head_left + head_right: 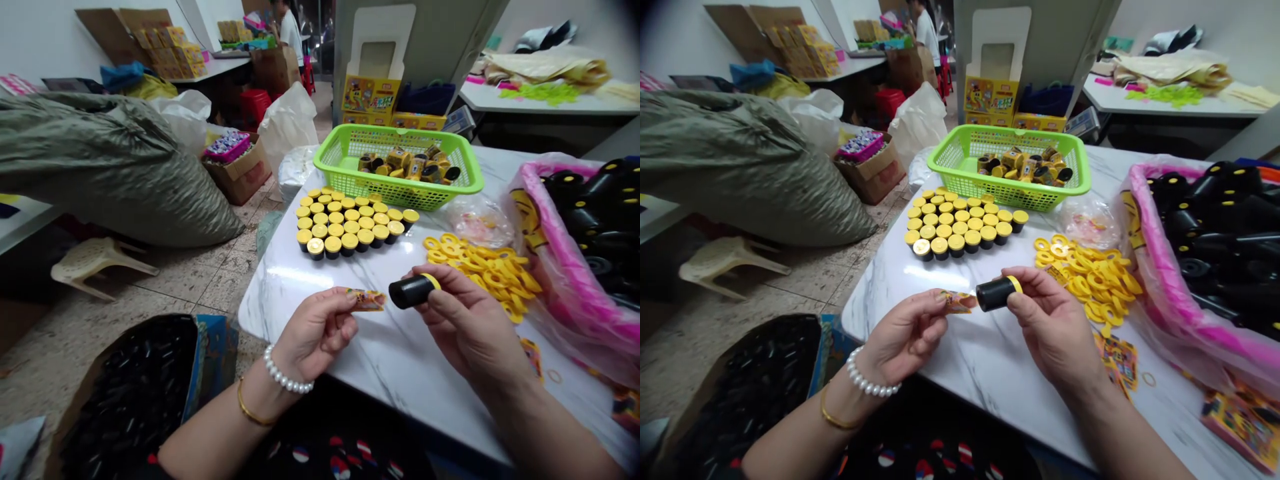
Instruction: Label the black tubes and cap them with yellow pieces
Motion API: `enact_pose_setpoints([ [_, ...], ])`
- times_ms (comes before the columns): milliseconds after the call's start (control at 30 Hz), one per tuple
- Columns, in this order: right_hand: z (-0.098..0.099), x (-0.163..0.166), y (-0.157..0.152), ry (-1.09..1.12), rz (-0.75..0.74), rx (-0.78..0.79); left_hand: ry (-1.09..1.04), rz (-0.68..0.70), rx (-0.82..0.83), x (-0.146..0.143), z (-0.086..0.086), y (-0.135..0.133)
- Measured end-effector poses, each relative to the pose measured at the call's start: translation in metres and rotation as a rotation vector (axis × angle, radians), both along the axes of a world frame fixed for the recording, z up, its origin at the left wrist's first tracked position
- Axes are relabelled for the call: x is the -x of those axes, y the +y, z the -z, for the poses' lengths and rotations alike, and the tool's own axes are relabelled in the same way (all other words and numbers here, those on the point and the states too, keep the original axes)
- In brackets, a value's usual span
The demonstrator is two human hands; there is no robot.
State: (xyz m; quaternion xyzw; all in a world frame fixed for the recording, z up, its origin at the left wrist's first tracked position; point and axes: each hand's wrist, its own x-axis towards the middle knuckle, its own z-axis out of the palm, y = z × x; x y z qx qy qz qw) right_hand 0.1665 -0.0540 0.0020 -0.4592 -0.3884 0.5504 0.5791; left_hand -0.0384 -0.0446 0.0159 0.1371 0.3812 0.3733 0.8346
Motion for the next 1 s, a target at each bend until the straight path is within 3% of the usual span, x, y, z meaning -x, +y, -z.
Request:
enact_pose_setpoints([
  [300,0.003,0.005,-0.006,-0.016,-0.082,-0.027,-0.093,-0.042,0.071,-0.011,0.002,0.004],
  [500,0.003,0.003,-0.008,-0.062,-0.126,-0.033,-0.092,-0.026,0.034,-0.014,0.006,0.006],
  [700,0.009,0.002,-0.010,-0.192,-0.009,0.071,-0.057,-0.048,-0.005,-0.019,0.012,0.005],
  [867,0.004,0.012,-0.007,0.013,0.060,0.183,0.011,-0.140,-0.080,-0.028,0.016,0.001],
  [1000,0.004,0.014,-0.006,0.129,0.049,0.191,-0.073,-0.117,-0.022,-0.033,0.015,0.001],
])
